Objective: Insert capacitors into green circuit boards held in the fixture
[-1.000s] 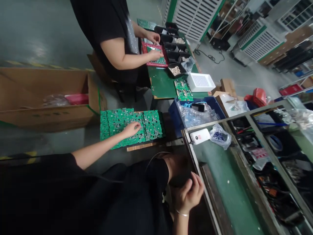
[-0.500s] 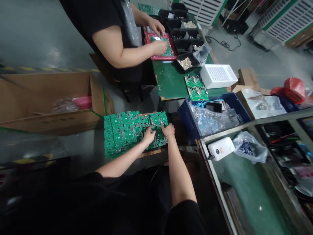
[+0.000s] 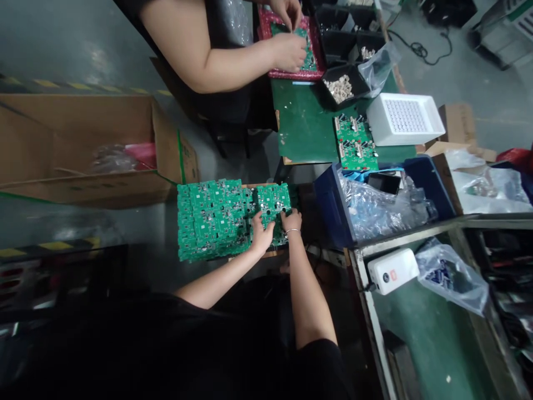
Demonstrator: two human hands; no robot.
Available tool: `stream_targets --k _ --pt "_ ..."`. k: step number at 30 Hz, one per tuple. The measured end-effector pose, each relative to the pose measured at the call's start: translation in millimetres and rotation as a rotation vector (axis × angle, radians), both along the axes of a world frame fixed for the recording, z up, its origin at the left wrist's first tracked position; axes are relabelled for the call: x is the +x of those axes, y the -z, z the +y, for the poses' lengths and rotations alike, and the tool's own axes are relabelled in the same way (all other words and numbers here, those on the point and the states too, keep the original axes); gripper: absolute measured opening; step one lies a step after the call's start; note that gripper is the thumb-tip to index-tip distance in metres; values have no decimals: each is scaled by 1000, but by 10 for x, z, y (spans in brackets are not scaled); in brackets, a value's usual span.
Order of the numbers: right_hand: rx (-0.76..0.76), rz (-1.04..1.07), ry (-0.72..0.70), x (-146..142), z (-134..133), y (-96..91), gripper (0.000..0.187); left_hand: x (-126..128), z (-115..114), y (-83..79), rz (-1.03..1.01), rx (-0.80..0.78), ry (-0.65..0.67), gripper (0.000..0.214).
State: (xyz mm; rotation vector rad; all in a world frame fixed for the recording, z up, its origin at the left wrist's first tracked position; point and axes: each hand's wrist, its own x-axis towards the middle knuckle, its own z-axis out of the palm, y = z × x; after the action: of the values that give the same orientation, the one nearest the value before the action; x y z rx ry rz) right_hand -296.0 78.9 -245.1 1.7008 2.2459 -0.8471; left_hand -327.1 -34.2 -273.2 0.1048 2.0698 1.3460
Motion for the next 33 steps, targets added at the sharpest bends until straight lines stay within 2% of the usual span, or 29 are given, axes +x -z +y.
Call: stream_targets --k 5,8,11,14,17,18,20,22,23,25,27,29,30,33 --pt "-8 -14 15 -64 -115 -74 54 -63 27 -30 -16 -26 -21 59" --pt "31 -3 4 -67 -198 -268 59 -141 -23 -160 -11 -10 15 53" --pt "135 185 -128 115 -369 -711 49 -204 -136 -393 16 47 88 44" --pt "250 525 -260 461 -662 -1341 41 -231 -191 -623 -1 153 209 37" --pt "332 686 -226 886 -950 -1896 32 -140 -140 -815 -61 253 388 34" --pt "385 685 -174 1045 -1000 -2016 28 -74 -112 -881 -84 279 473 34" --pt "559 616 19 1383 -991 -2134 26 100 -59 -1021 -127 326 669 36" --pt "730 523 310 1717 -848 -2115 36 292 -16 -1165 -138 388 836 38" --pt "763 503 472 1868 -745 -2073 46 381 0 -1234 -130 427 890 37" --pt "660 588 751 2113 -523 -1964 59 521 28 -1363 -103 494 947 35" --pt "422 800 936 2260 -328 -1863 59 594 47 -1476 -83 527 959 34" --pt "218 997 1039 2309 -193 -1800 54 601 53 -1583 -78 535 960 34" --pt "166 1054 1078 2307 -150 -1786 51 585 50 -1639 -74 536 956 34" --pt "113 1105 1108 2259 -107 -1805 41 508 27 -1809 -57 537 938 35"
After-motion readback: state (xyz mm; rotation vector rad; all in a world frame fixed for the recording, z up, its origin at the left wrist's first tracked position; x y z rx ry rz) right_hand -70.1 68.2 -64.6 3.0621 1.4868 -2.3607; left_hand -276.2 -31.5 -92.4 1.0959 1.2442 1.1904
